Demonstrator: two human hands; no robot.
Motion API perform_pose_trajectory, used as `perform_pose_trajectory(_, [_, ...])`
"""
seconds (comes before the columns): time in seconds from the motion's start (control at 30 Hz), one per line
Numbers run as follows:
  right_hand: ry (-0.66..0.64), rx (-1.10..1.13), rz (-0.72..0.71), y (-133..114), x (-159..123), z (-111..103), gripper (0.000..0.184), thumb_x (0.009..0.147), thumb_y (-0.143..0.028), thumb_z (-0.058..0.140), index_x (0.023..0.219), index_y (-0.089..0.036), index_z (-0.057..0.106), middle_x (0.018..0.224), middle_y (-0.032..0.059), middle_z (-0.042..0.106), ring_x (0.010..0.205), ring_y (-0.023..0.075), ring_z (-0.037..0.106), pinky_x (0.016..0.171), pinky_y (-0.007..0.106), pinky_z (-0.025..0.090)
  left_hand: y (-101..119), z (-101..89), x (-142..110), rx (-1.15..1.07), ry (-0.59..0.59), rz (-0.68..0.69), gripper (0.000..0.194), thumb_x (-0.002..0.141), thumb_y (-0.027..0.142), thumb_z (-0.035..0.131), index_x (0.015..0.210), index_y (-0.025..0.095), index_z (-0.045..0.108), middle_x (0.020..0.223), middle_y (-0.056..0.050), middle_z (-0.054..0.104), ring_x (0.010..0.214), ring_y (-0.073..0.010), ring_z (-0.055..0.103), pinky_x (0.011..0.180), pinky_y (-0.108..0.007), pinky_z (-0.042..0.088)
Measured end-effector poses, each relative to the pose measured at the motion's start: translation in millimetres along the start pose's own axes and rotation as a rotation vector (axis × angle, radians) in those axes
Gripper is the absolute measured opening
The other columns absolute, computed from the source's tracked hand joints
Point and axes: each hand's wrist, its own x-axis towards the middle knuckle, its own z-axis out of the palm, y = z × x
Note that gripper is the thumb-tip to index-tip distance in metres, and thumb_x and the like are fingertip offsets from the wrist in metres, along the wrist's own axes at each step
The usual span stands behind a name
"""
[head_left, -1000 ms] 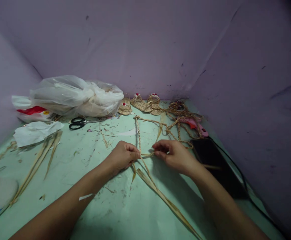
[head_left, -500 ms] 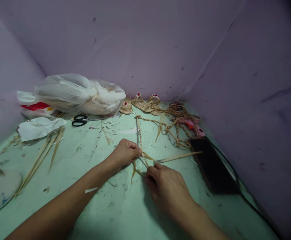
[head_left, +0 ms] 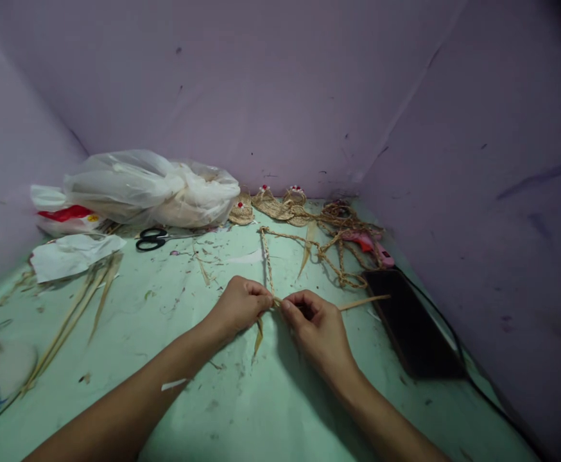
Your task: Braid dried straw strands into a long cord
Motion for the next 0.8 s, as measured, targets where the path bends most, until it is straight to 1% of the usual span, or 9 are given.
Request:
perform_pose_trajectory(0.13, [0.018, 0.055, 0.032, 1.6, -1.0, 5.0, 0.020, 0.070, -0.033, 0.054, 0.065, -0.014, 0.058, 0.055, 0.0019, 0.058, 0.047, 0.0105, 0.048, 0.045, 0.020, 0.036, -1.7, 2.1, 0.7, -0.008, 0.023, 0.009, 0.012, 0.060, 0.017, 0.052, 0.057, 0.009, 0.061, 0.035, 0.006, 0.038, 0.033, -0.0028, 0.028, 0.037, -0.018, 0.019])
perform_pose_trajectory(0.27, [0.024, 0.040, 0.036, 3.1, -1.0, 8.3, 0.019, 0.069, -0.032, 0.055, 0.063, -0.015, 0.056, 0.053, 0.0015, 0.057, 0.046, 0.0101, 0.048, 0.044, 0.020, 0.036, 2.6, 3.4, -0.9, -0.040, 0.002, -0.022, 0.010, 0.059, 0.015, 0.051, 0.055, 0.010, 0.058, 0.033, 0.006, 0.037, 0.031, -0.0026, 0.027, 0.036, -0.018, 0.017])
perform_pose_trajectory(0.43, [0.064, 0.015, 0.060, 4.4, 2.2, 9.7, 0.020, 0.068, -0.032, 0.055, 0.059, -0.015, 0.053, 0.050, 0.0003, 0.056, 0.044, 0.0096, 0.046, 0.042, 0.020, 0.034, 7.3, 2.6, -2.9, -0.080, -0.058, -0.041, 0.012, 0.061, 0.019, 0.051, 0.053, 0.011, 0.056, 0.032, 0.006, 0.037, 0.029, -0.0030, 0.026, 0.034, -0.018, 0.015])
perform_pose_trajectory(0.53, [0.086, 0.005, 0.061, 3.3, 2.6, 11.1, 0.020, 0.068, -0.032, 0.055, 0.058, -0.015, 0.053, 0.048, -0.0003, 0.054, 0.044, 0.0093, 0.045, 0.041, 0.019, 0.032, 7.2, 1.6, -3.6, -0.074, -0.063, -0.038, 0.012, 0.060, 0.021, 0.053, 0.054, 0.011, 0.056, 0.032, 0.006, 0.037, 0.029, -0.0031, 0.028, 0.034, -0.018, 0.016])
perform_pose_trajectory(0.63, [0.063, -0.004, 0.053, 2.2, 1.2, 12.3, 0.020, 0.069, -0.031, 0.053, 0.059, -0.015, 0.054, 0.048, -0.0006, 0.054, 0.044, 0.0091, 0.044, 0.041, 0.019, 0.032, 5.5, 0.8, -3.2, -0.037, -0.049, -0.014, 0.013, 0.060, 0.022, 0.054, 0.053, 0.011, 0.057, 0.031, 0.005, 0.038, 0.029, -0.0032, 0.028, 0.034, -0.018, 0.017])
perform_pose_trajectory(0.73, [0.004, -0.087, 0.011, 1.2, 0.8, 7.3, 0.020, 0.071, -0.032, 0.051, 0.061, -0.015, 0.058, 0.051, 0.0001, 0.057, 0.046, 0.0100, 0.047, 0.044, 0.020, 0.033, 3.4, 0.9, -1.9, -0.025, -0.010, -0.001, 0.015, 0.060, 0.022, 0.053, 0.052, 0.011, 0.057, 0.031, 0.005, 0.038, 0.029, -0.0031, 0.028, 0.034, -0.018, 0.018])
perform_pose_trajectory(0.8, [0.026, -0.211, -0.022, 0.1, 2.9, -1.4, 0.021, 0.072, -0.033, 0.051, 0.065, -0.017, 0.063, 0.056, 0.0014, 0.060, 0.050, 0.0115, 0.051, 0.048, 0.021, 0.035, 2.6, 1.4, -1.2, -0.032, 0.010, -0.009, 0.013, 0.059, 0.022, 0.053, 0.052, 0.011, 0.057, 0.031, 0.006, 0.039, 0.028, -0.0030, 0.027, 0.033, -0.018, 0.018])
